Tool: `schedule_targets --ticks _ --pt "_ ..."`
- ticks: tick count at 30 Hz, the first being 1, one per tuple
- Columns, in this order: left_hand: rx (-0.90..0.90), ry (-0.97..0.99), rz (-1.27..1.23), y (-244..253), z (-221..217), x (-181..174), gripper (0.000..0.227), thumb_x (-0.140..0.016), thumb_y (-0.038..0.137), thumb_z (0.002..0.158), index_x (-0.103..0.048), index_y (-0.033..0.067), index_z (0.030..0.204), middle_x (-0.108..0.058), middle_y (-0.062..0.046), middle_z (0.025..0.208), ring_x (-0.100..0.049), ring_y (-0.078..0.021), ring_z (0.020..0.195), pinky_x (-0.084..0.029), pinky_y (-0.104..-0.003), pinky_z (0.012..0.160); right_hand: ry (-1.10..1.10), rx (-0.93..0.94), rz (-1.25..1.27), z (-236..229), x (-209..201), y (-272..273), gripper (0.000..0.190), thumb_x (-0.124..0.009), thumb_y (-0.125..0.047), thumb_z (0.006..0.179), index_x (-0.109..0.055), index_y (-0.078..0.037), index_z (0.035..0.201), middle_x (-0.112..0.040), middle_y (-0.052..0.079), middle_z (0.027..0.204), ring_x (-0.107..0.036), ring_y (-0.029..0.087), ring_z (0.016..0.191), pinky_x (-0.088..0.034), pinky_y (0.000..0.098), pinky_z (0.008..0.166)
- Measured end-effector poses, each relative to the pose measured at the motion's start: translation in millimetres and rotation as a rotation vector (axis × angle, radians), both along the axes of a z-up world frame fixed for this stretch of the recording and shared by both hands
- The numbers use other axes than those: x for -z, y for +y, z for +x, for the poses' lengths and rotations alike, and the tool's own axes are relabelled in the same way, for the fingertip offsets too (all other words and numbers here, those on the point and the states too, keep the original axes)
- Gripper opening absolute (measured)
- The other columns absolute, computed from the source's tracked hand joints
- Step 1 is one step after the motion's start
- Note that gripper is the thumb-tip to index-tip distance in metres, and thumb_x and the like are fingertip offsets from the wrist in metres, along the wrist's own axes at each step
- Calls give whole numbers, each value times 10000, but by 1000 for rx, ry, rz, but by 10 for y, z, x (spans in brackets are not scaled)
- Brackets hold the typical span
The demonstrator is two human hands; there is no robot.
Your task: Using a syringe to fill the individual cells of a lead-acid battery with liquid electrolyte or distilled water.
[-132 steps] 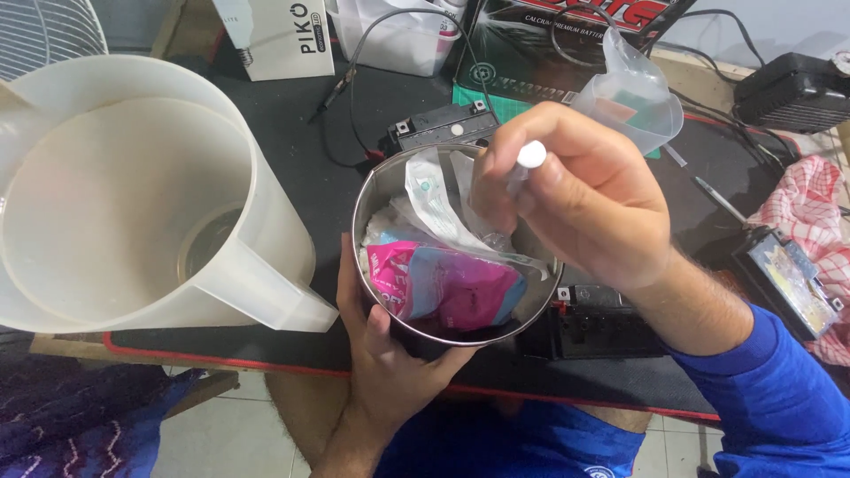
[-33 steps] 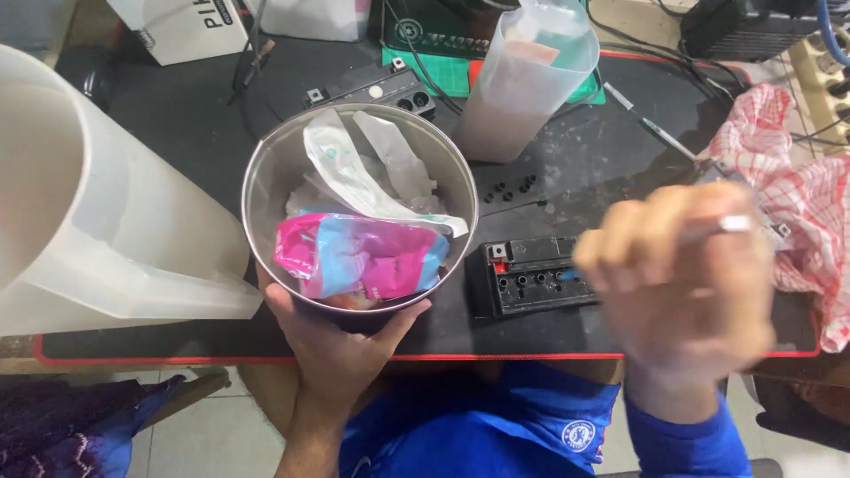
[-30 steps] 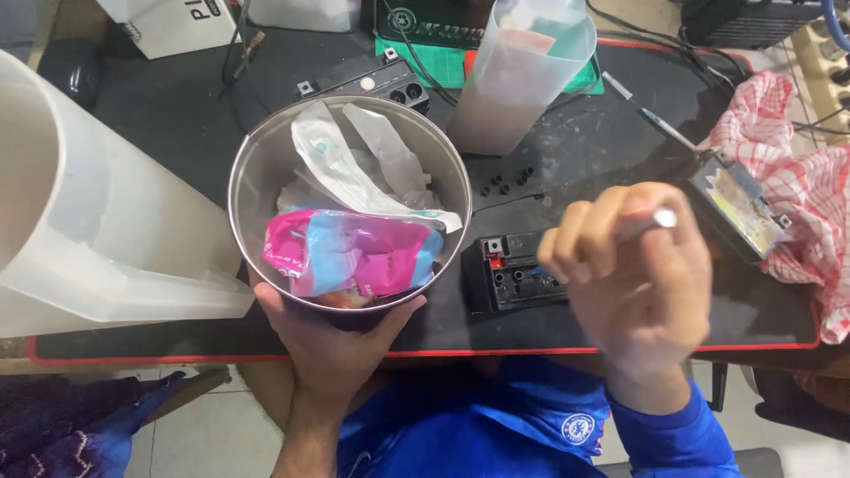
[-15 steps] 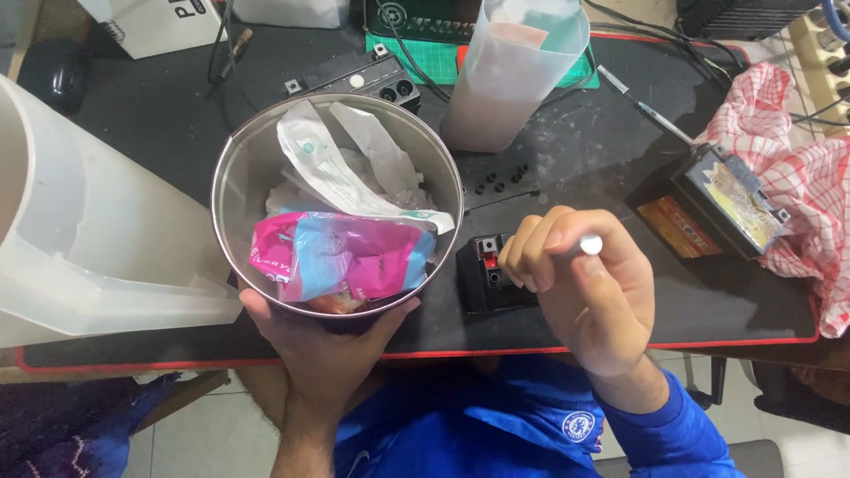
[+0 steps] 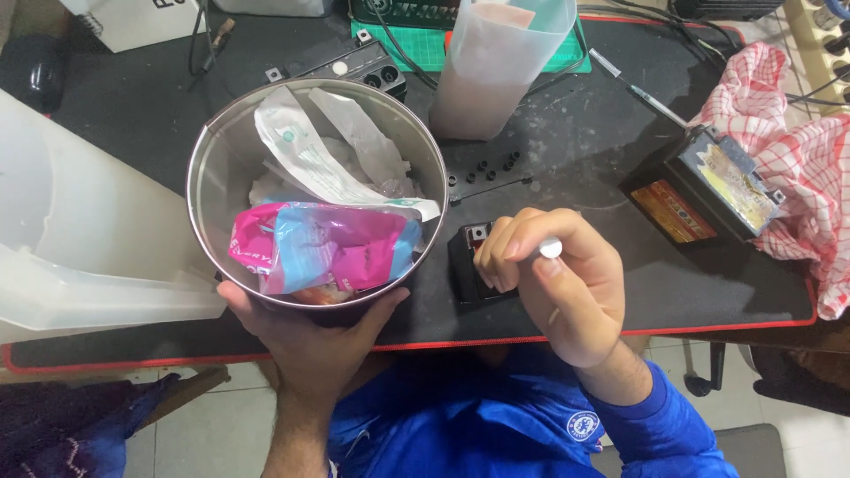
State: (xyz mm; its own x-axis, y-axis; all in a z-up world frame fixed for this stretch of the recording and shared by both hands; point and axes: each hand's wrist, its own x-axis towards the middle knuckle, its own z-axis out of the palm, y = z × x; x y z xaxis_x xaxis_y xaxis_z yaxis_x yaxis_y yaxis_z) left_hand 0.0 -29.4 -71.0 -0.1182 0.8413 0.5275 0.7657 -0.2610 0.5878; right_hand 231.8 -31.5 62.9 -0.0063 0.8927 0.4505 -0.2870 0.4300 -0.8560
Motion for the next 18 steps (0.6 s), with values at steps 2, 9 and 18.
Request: schedule_targets --ticks 2,9,18 --pt "-2 -29 -30 39 48 -244 1654 -1053 615 473 6 -99 1524 -291 -239 1426 -401 -401 1382 -386 -459 1217 -32 -7 -2 16 -1 -1 177 -468 -196 1081 -542 -36 1072 -485 87 776 -485 221 712 -456 340 708" --pt "10 -129 -67 45 87 -362 1607 -1057 539 443 -47 -141 1491 -316 -234 1374 -402 -388 1359 -370 -436 1199 -227 117 42 10 -46 -1 197 -491 -157 1018 -592 -5 945 -629 154 801 -637 296 749 -562 379 747" --pt "85 -163 206 -124 130 -49 1268 -764 595 809 -45 -52 1629 -104 -218 1700 -181 -377 1656 -209 -505 1427 -445 189 -4 32 -216 -39 216 -513 -164 1021 -686 -36 1038 -592 284 1402 -590 374 1377 -553 494 1216"
